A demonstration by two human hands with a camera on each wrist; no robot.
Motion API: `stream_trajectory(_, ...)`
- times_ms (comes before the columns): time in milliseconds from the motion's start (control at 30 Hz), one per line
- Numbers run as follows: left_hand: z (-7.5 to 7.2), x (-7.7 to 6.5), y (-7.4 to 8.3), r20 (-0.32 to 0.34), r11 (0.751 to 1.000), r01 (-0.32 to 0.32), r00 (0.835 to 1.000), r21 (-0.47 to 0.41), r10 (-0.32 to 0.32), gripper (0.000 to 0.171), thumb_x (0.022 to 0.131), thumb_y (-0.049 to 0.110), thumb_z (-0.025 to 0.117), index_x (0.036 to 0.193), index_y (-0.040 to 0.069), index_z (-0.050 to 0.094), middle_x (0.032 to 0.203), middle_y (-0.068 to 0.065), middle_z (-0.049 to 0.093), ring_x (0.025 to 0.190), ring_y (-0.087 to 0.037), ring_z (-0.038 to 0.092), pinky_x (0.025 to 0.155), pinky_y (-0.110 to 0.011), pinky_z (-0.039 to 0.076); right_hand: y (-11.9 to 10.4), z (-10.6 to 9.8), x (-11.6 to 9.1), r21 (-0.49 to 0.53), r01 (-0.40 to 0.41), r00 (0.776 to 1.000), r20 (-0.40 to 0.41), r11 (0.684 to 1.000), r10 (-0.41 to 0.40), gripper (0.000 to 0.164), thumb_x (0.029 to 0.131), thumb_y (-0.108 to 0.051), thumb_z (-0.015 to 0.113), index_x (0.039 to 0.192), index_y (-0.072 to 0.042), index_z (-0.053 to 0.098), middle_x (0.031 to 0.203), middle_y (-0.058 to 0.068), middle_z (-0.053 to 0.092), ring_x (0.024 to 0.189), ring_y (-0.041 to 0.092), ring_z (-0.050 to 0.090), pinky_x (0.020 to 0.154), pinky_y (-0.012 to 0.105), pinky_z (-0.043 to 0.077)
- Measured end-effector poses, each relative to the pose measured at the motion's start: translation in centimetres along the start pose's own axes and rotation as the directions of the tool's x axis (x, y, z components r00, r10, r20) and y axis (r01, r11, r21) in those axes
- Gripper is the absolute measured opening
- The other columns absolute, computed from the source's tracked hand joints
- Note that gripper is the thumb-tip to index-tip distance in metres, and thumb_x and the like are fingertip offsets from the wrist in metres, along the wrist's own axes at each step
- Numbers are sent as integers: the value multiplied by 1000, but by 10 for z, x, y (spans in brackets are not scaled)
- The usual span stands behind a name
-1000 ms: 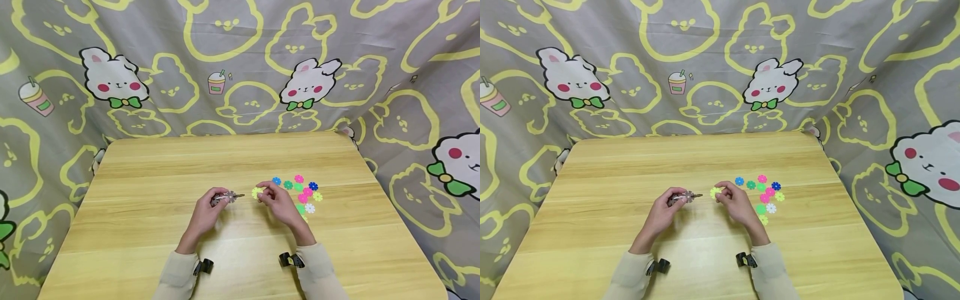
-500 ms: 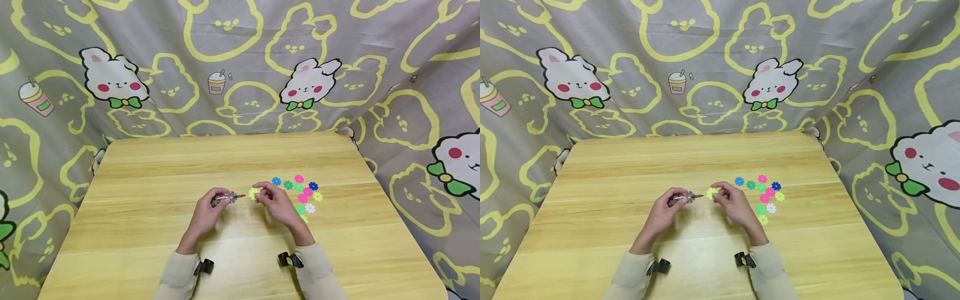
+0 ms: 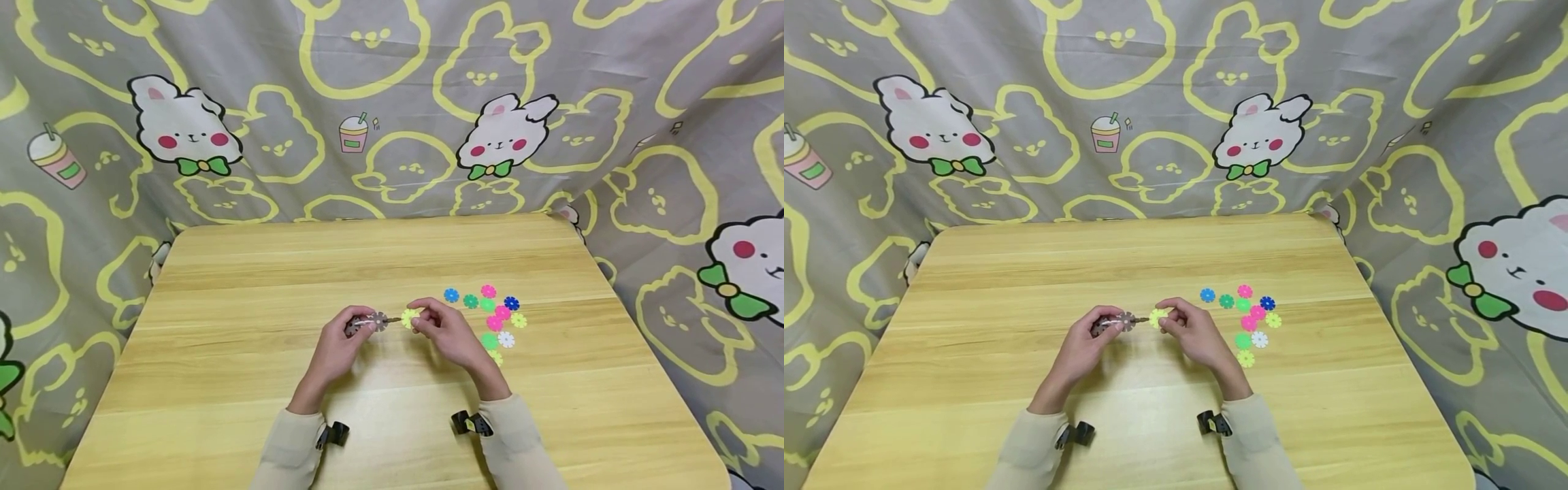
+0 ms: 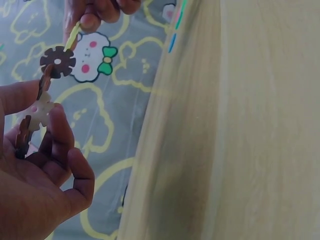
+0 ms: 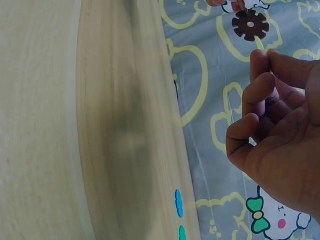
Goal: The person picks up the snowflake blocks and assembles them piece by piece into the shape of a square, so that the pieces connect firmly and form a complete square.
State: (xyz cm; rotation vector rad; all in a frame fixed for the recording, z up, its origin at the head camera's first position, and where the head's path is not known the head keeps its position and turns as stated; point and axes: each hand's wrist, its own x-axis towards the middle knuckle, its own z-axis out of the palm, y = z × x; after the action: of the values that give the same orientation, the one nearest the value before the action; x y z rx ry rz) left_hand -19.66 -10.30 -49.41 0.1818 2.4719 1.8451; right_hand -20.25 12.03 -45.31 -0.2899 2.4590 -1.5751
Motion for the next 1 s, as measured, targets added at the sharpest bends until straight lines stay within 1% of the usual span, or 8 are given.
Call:
stream_trajectory(100, 1, 0, 0, 5, 1000, 3, 1000, 9, -3, 20, 91, 21, 67, 111, 18, 66, 104, -3, 69, 90, -14, 62, 77, -23, 52, 14, 3, 5, 10, 5, 1000, -4, 1000, -5, 29, 94, -7, 60, 124, -5, 60, 86, 13, 63, 69, 15, 54, 60, 19, 43)
stream_trajectory(167, 2, 0, 0, 6, 1000, 4, 1000, 10, -5, 20, 91, 22, 67, 111, 18, 66, 104, -3, 69, 89, -13, 62, 77, -23, 52, 22, 4, 8, 20, 7, 1000, -1, 1000, -7, 30, 94, -10, 61, 124, -6, 60, 87, 12, 63, 71, 19, 55, 60, 19, 44)
stream_trajectory(267, 3, 0, 0, 7, 1000, 5, 1000, 10, -5, 20, 91, 21, 68, 111, 18, 67, 102, -4, 69, 88, -14, 62, 76, -23, 52, 26, 5, 9, 40, 19, 1000, 7, 999, -19, 30, 94, -12, 62, 123, -6, 61, 87, 11, 63, 74, 28, 57, 60, 20, 45)
stream_trajectory(400, 3, 0, 0, 7, 1000, 1, 1000, 10, -1, 20, 91, 20, 67, 111, 18, 66, 102, -4, 69, 87, -14, 62, 75, -23, 52, 27, 5, 10, 46, 34, 999, 7, 998, -34, 29, 94, -13, 63, 122, -7, 61, 86, 10, 63, 75, 32, 57, 60, 21, 46)
stream_trajectory(533, 3, 0, 0, 7, 1000, -4, 1000, 20, 4, 19, 92, 21, 66, 111, 19, 66, 103, -2, 69, 89, -13, 62, 76, -24, 52, 27, 6, 10, 33, 41, 999, -13, 999, -40, 27, 94, -13, 63, 120, -10, 63, 84, 8, 62, 72, 26, 56, 59, 20, 45)
stream_trajectory(667, 3, 1, 0, 19, 1000, 6, 1000, 18, -7, 18, 93, 20, 64, 111, 20, 65, 104, -1, 68, 90, -14, 62, 77, -25, 52, 25, 8, 10, 34, 42, 999, -32, 999, -40, 25, 94, -10, 61, 119, -8, 63, 82, 7, 63, 68, 23, 54, 57, 20, 44)
stream_trajectory(833, 5, 1, 0, 28, 1000, 11, 1000, 10, -11, 18, 94, 19, 63, 113, 18, 63, 106, -2, 68, 91, -15, 61, 78, -26, 52, 23, 12, 10, 41, 30, 998, -60, 999, -28, 23, 94, -7, 60, 117, -5, 64, 79, 9, 63, 69, 33, 54, 55, 20, 42)
stream_trajectory(1000, 7, 0, 0, 19, 1000, 12, 1000, 19, -13, 19, 94, 19, 62, 113, 18, 63, 107, -2, 67, 94, -15, 61, 81, -27, 52, 24, 15, 11, 45, 10, 996, -90, 999, -6, 21, 94, -6, 61, 115, -7, 65, 79, 9, 64, 71, 35, 56, 54, 19, 41)
